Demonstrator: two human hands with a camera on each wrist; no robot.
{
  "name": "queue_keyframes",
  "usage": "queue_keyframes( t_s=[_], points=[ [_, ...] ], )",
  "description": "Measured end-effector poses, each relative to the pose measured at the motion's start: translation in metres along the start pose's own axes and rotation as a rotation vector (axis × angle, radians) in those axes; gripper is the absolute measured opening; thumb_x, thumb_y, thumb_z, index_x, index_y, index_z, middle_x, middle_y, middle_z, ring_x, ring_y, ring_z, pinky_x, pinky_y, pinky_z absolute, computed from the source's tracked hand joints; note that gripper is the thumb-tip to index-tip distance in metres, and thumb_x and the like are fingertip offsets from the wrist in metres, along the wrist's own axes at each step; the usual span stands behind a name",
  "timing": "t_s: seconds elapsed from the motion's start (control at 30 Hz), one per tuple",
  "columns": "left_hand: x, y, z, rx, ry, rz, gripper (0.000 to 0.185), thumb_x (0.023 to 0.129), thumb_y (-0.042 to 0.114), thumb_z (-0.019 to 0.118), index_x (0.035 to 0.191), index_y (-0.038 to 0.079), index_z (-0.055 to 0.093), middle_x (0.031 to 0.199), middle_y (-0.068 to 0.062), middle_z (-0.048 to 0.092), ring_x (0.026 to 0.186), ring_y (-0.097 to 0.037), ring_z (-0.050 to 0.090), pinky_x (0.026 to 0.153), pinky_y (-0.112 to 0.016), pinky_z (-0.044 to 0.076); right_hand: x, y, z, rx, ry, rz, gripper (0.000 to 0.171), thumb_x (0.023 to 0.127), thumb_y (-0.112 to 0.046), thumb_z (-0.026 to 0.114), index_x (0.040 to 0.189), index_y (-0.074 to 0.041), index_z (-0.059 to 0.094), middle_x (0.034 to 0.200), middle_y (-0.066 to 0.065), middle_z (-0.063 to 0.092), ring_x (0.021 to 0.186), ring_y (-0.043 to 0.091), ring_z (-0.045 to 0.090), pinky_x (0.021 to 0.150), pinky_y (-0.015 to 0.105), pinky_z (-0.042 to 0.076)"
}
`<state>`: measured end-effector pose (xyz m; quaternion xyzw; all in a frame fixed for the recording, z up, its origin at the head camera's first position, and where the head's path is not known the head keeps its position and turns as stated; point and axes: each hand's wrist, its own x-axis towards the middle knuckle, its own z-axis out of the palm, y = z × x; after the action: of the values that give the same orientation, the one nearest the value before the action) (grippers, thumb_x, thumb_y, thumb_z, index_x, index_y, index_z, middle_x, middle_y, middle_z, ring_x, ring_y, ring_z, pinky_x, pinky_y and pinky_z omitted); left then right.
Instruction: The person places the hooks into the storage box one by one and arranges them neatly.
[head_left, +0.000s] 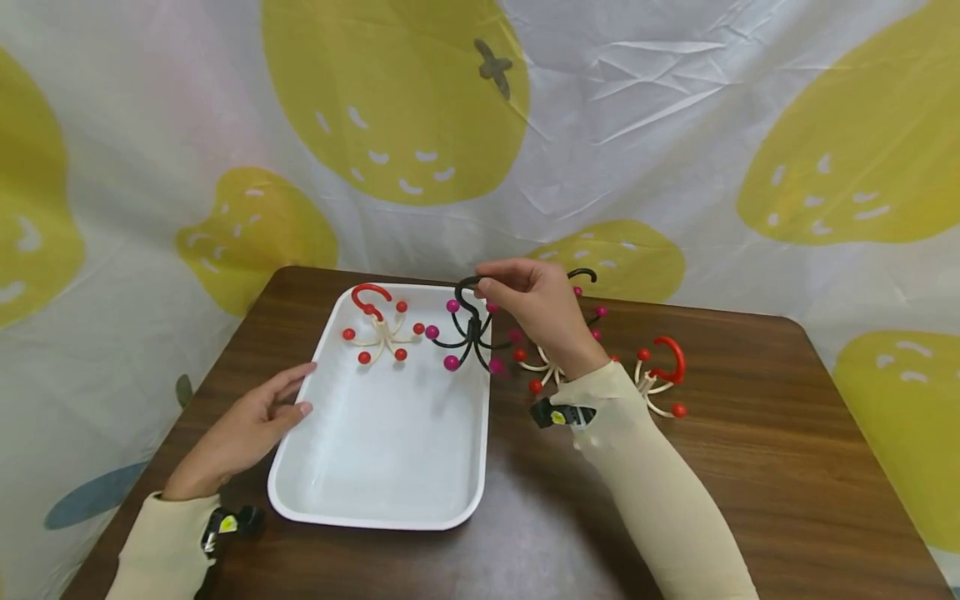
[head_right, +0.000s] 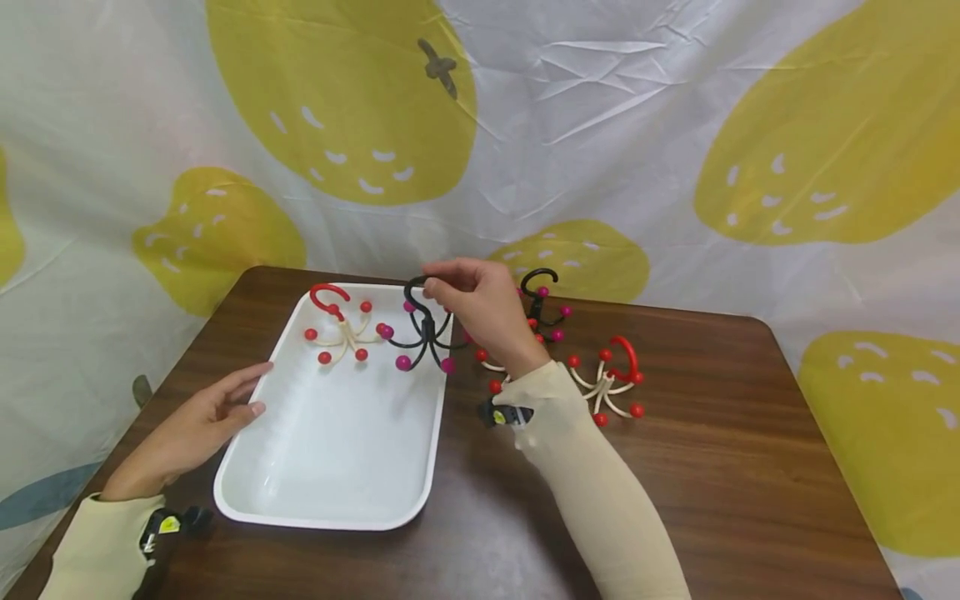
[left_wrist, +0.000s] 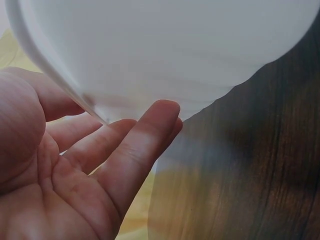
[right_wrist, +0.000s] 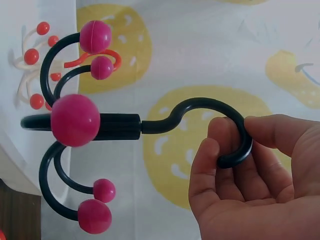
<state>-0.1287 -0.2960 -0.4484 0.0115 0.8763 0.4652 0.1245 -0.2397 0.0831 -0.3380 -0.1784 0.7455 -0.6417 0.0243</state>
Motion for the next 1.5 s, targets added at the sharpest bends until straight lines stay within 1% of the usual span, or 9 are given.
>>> queue_keyframes(
  t_s=[0.17, 0.37, 0.5, 0.67, 0.8, 1.03, 1.13, 1.27, 1.5],
  points=[
    [0.0, -0.001, 0.0, 0.002, 0.006, 0.031, 0.067, 0.109, 0.018, 0.06, 0.168, 0.012, 0.029, 0.163, -0.029, 0.043, 0.124, -0.041, 0.068, 0.092, -0.051, 0.063, 0.014, 0.004, 0.01, -0.025, -0.003, -0.005, 0.024, 0.099, -0.014, 0.073, 0.122, -0.006, 0.079, 0.11, 0.015, 0.081, 0.099, 0.019, 0.077, 0.091, 0.028, 0.061],
    [0.002, -0.003, 0.001, -0.018, 0.008, 0.046, 0.066, 0.109, 0.016, 0.06, 0.167, 0.013, 0.03, 0.163, -0.029, 0.043, 0.123, -0.041, 0.068, 0.09, -0.048, 0.065, 0.028, 0.014, 0.02, -0.002, -0.015, 0.009, 0.023, 0.099, -0.011, 0.072, 0.121, -0.005, 0.079, 0.111, 0.014, 0.08, 0.106, 0.034, 0.074, 0.091, 0.03, 0.061],
    [0.002, -0.003, 0.001, -0.019, 0.004, 0.043, 0.066, 0.109, 0.016, 0.06, 0.167, 0.012, 0.03, 0.163, -0.028, 0.043, 0.122, -0.041, 0.069, 0.09, -0.049, 0.065, 0.033, 0.024, 0.025, 0.039, -0.023, 0.038, 0.024, 0.1, -0.01, 0.073, 0.122, -0.002, 0.077, 0.115, 0.016, 0.079, 0.105, 0.029, 0.074, 0.093, 0.03, 0.061],
    [0.0, 0.0, 0.0, -0.017, -0.004, 0.025, 0.067, 0.109, 0.018, 0.06, 0.168, 0.013, 0.029, 0.163, -0.028, 0.043, 0.123, -0.041, 0.069, 0.091, -0.05, 0.064, 0.04, 0.035, 0.031, 0.041, -0.039, 0.035, 0.026, 0.101, -0.011, 0.072, 0.124, -0.001, 0.076, 0.115, 0.016, 0.079, 0.103, 0.021, 0.076, 0.096, 0.033, 0.061],
    [-0.001, 0.0, -0.001, -0.012, -0.001, 0.021, 0.067, 0.109, 0.019, 0.06, 0.168, 0.013, 0.029, 0.163, -0.028, 0.043, 0.123, -0.041, 0.068, 0.092, -0.049, 0.064, 0.047, 0.042, 0.036, 0.036, -0.049, 0.037, 0.025, 0.101, -0.011, 0.072, 0.124, -0.001, 0.076, 0.115, 0.014, 0.079, 0.105, 0.021, 0.076, 0.097, 0.036, 0.062],
    [0.0, -0.002, -0.002, -0.003, 0.012, 0.015, 0.066, 0.109, 0.018, 0.06, 0.168, 0.014, 0.03, 0.163, -0.028, 0.044, 0.123, -0.041, 0.068, 0.092, -0.049, 0.064, 0.054, 0.048, 0.045, 0.052, -0.066, 0.05, 0.025, 0.1, -0.009, 0.072, 0.124, -0.001, 0.077, 0.116, 0.015, 0.079, 0.107, 0.023, 0.076, 0.098, 0.035, 0.062],
    [0.0, -0.001, -0.001, -0.008, 0.008, 0.014, 0.067, 0.109, 0.018, 0.06, 0.168, 0.014, 0.029, 0.163, -0.028, 0.044, 0.123, -0.041, 0.069, 0.091, -0.049, 0.064, 0.055, 0.049, 0.047, 0.031, -0.07, 0.049, 0.023, 0.1, -0.009, 0.072, 0.122, -0.003, 0.077, 0.116, 0.015, 0.079, 0.108, 0.023, 0.076, 0.099, 0.037, 0.062],
    [-0.001, 0.0, 0.001, -0.014, 0.001, 0.018, 0.067, 0.109, 0.018, 0.06, 0.168, 0.013, 0.028, 0.163, -0.029, 0.043, 0.124, -0.041, 0.068, 0.093, -0.05, 0.063, 0.056, 0.052, 0.048, -0.016, -0.062, 0.084, 0.023, 0.101, -0.011, 0.071, 0.122, -0.006, 0.078, 0.114, 0.011, 0.08, 0.107, 0.022, 0.076, 0.101, 0.04, 0.061],
    [-0.001, -0.003, 0.0, -0.021, 0.011, 0.039, 0.066, 0.109, 0.017, 0.06, 0.167, 0.012, 0.03, 0.162, -0.029, 0.044, 0.124, -0.041, 0.068, 0.092, -0.049, 0.064, 0.063, 0.063, 0.05, 0.01, -0.063, 0.104, 0.024, 0.098, -0.007, 0.073, 0.121, -0.002, 0.078, 0.118, 0.013, 0.079, 0.107, 0.022, 0.077, 0.097, 0.034, 0.062]
  ],
)
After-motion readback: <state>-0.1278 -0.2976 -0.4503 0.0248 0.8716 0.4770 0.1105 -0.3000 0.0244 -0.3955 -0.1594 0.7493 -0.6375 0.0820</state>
